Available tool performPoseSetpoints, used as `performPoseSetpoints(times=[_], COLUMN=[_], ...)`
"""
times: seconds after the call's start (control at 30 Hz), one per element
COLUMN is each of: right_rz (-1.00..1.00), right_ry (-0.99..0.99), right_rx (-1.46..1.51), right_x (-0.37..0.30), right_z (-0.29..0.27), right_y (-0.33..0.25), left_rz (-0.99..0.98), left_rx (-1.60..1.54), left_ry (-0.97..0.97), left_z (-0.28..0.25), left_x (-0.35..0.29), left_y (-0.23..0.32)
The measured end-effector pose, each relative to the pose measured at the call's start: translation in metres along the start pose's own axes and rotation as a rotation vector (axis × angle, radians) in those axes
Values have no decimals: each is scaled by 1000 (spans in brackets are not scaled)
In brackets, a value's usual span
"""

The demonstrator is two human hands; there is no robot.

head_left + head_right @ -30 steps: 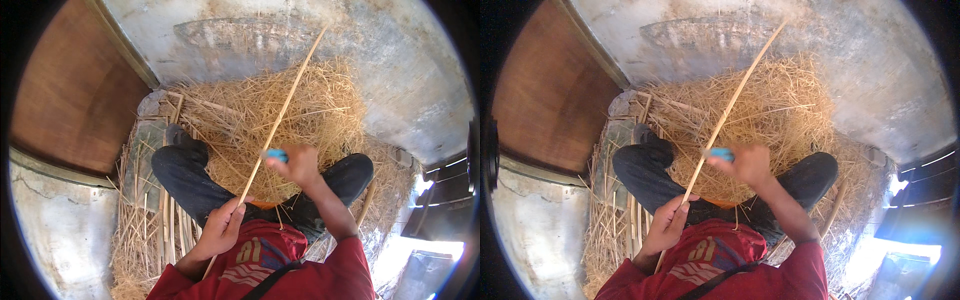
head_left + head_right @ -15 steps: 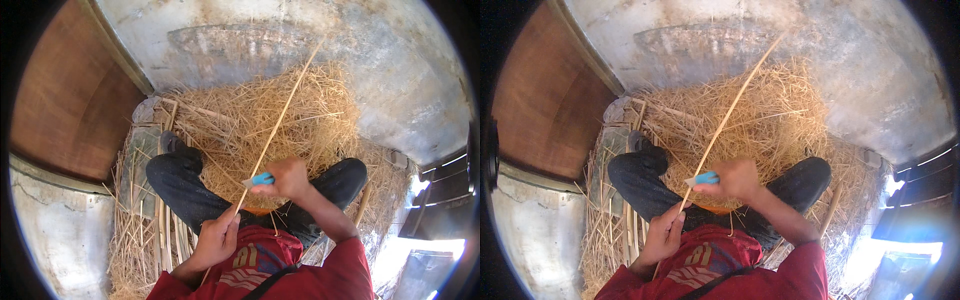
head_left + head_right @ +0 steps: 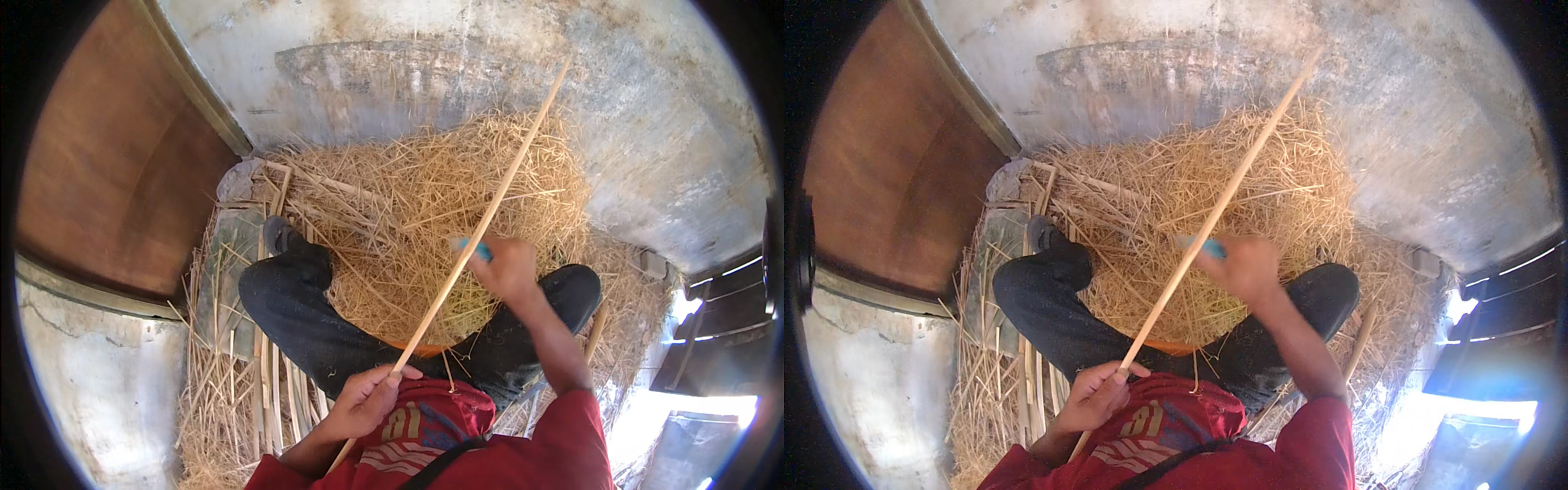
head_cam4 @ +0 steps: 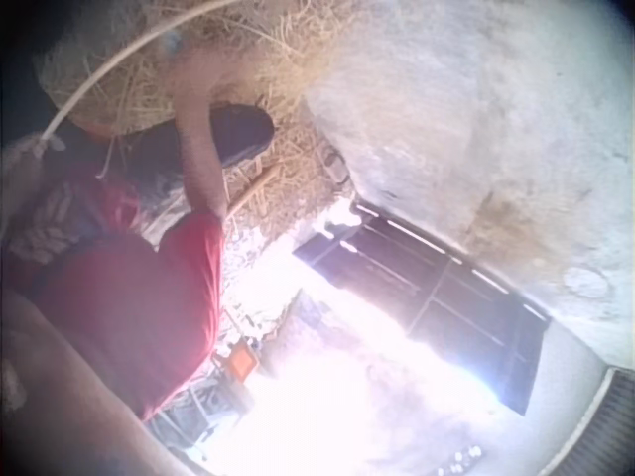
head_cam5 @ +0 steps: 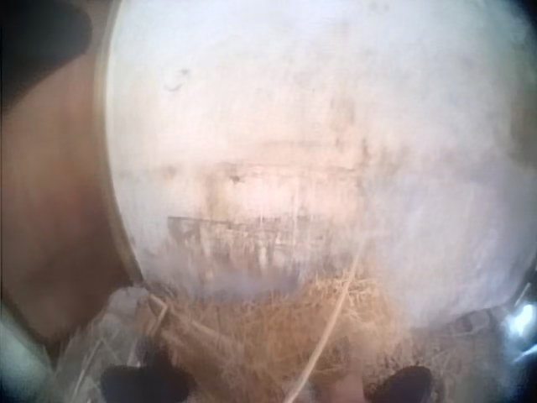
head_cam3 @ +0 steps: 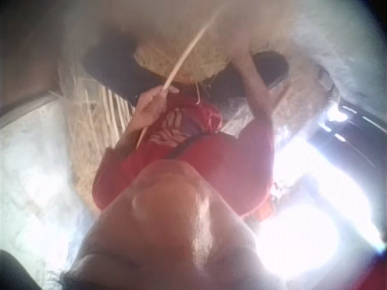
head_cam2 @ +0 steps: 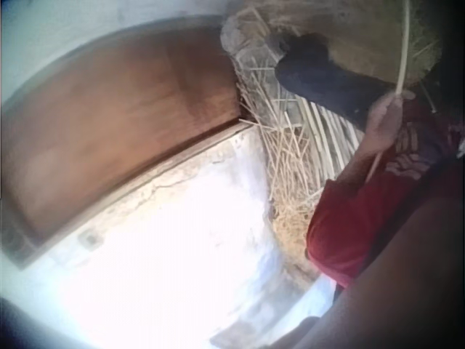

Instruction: The person sits cross-legged on a straw-covered floor and uses a knife to peel the outer layer off a long bamboo stick. They hold the stick with their left hand and scrape it with the knife in their right hand, repeating the motion along the length of the stick.

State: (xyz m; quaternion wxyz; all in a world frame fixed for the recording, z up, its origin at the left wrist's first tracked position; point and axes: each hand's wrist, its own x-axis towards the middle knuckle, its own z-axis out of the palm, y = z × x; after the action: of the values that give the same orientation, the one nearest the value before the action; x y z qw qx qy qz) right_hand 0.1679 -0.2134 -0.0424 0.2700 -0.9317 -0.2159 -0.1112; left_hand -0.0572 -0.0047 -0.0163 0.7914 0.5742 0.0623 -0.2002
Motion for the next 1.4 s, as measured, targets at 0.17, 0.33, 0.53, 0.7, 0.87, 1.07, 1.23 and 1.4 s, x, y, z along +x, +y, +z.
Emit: performPoseSetpoints(times=[0.17,0.33,0.53,0.7,0.87,1.07,1.23,1.4], right_rz=[-38,-336,-205,-384,-97,-306,-269,-475], right_ry=[-28,-82,36,-112,14,-93,-108,12], right_rx=[160,120,50,4,-63,-89,-27,-177], right_x=[-25,-45,1,-3,35,-3,2,46], right_z=[8,-6,4,5,17,27,26,13], right_y=[-21,-51,-31,-50,-4,-32,-34,5], left_rz=[68,58,22,53,-3,31,28,-4], left_rx=[-145,-294,-264,-143,-84,-19,-87,-168], left_ry=[-7,-22,-12,70,89,103,78,39], left_z=[-6,-9,-5,-10,-7,-10,-11,-13], left_x=[11,23,17,13,9,1,2,-2], left_y=[14,14,15,16,11,7,13,3])
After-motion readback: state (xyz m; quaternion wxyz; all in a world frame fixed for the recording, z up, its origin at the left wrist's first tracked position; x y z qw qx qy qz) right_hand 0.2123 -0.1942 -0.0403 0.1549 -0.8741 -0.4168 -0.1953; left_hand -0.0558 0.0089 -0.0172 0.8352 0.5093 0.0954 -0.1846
